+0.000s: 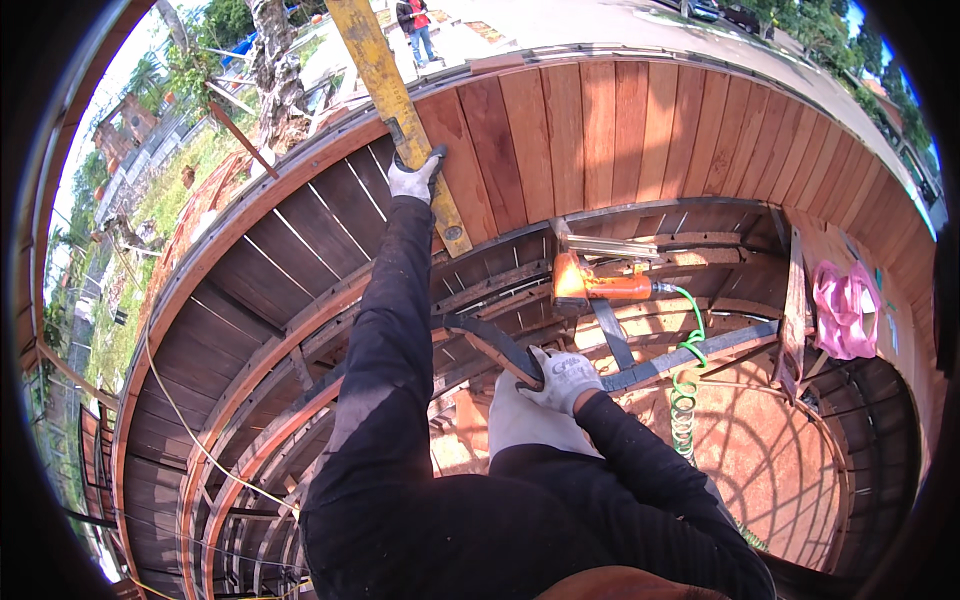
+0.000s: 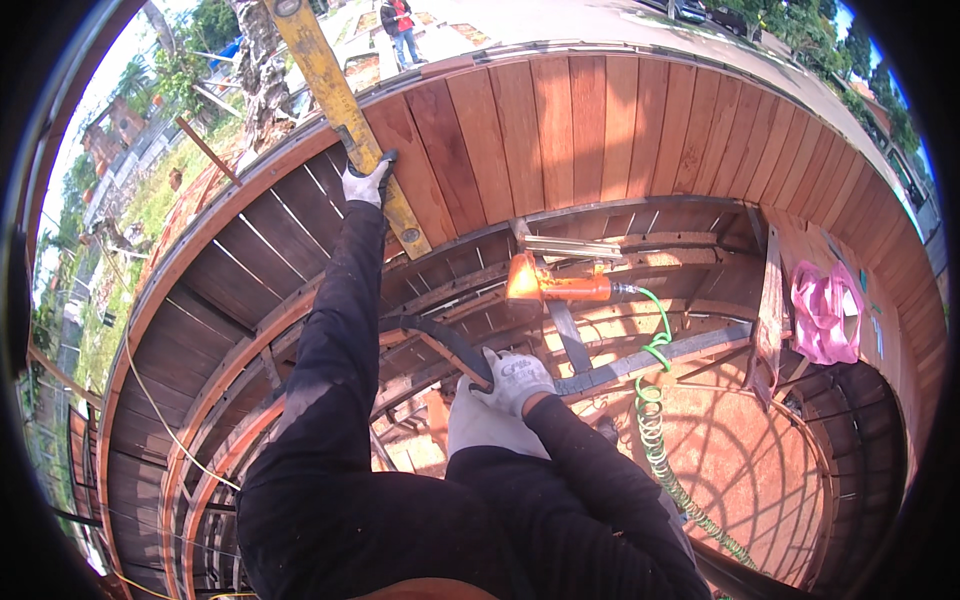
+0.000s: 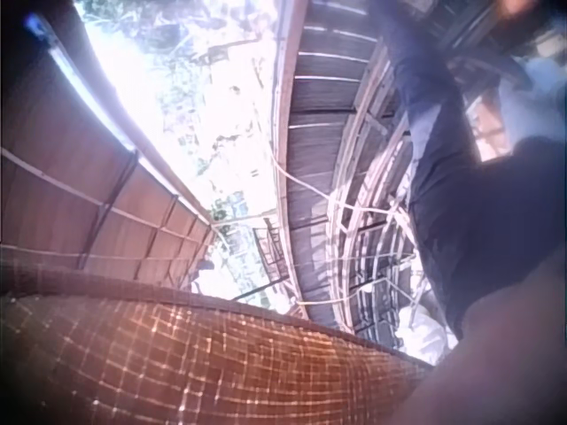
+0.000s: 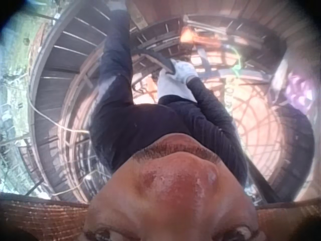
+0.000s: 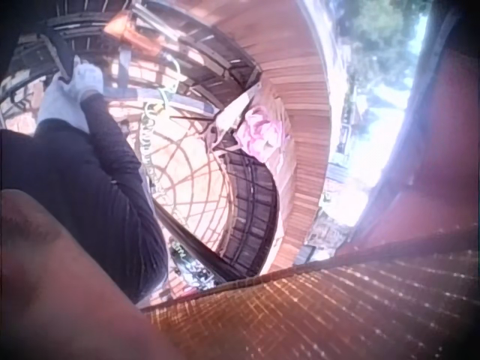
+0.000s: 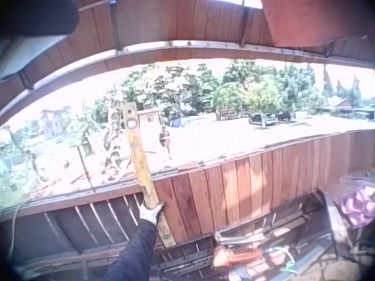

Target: The person installs wooden panels onto a curved roof structure. They position the panels, use a spirit level to check alignment, and secure them with a nail gun. The person also uses a hand saw to cut a piece of wood.

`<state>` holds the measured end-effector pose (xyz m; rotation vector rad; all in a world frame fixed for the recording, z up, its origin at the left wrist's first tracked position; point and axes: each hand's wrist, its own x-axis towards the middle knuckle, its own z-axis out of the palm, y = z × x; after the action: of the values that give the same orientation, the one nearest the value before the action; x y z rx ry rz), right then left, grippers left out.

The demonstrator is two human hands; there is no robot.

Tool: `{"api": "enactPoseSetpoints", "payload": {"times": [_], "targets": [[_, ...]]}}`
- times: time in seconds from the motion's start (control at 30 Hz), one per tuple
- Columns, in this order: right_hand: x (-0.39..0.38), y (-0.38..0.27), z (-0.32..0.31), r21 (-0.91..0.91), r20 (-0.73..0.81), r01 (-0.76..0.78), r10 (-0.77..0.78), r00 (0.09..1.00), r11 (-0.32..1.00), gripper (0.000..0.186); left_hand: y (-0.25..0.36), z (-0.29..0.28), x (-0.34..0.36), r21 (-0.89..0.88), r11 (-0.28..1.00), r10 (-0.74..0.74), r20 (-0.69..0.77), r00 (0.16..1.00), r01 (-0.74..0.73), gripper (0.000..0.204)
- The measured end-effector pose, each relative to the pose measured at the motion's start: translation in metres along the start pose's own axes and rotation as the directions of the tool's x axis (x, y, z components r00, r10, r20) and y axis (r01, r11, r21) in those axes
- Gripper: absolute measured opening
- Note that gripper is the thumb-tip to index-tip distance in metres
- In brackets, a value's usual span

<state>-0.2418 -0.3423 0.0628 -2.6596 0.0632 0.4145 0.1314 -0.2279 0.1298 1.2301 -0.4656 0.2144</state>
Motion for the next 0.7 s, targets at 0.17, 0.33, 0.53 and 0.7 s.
{"api": "enactPoseSetpoints", "payload": {"times": [0.17,0.33,0.53,0.7], "targets": [[-0.002,0.007,0.008,0.093,-0.123,0.055,-0.043,0.991,0.994,0.073,-0.002,0.002,-0.001,-0.065,0.998,-0.014,0.024,1.000,0.015,0.042],[0.001,0.037,-0.001,0.020,-0.645,0.232,-0.165,0.746,0.972,0.074,0.000,0.003,0.002,-0.065,0.998,-0.021,0.006,1.000,0.021,0.045],[0.033,0.079,-0.075,-0.209,-0.461,-0.145,0.033,0.887,0.967,0.089,0.001,0.007,0.000,-0.116,0.993,-0.021,0.024,0.999,0.023,0.045],[0.040,0.095,-0.095,-0.095,-0.251,-0.016,-0.009,0.968,0.995,0.094,0.001,0.002,-0.001,-0.064,0.998,-0.019,0.002,1.000,0.019,0.043]]}}
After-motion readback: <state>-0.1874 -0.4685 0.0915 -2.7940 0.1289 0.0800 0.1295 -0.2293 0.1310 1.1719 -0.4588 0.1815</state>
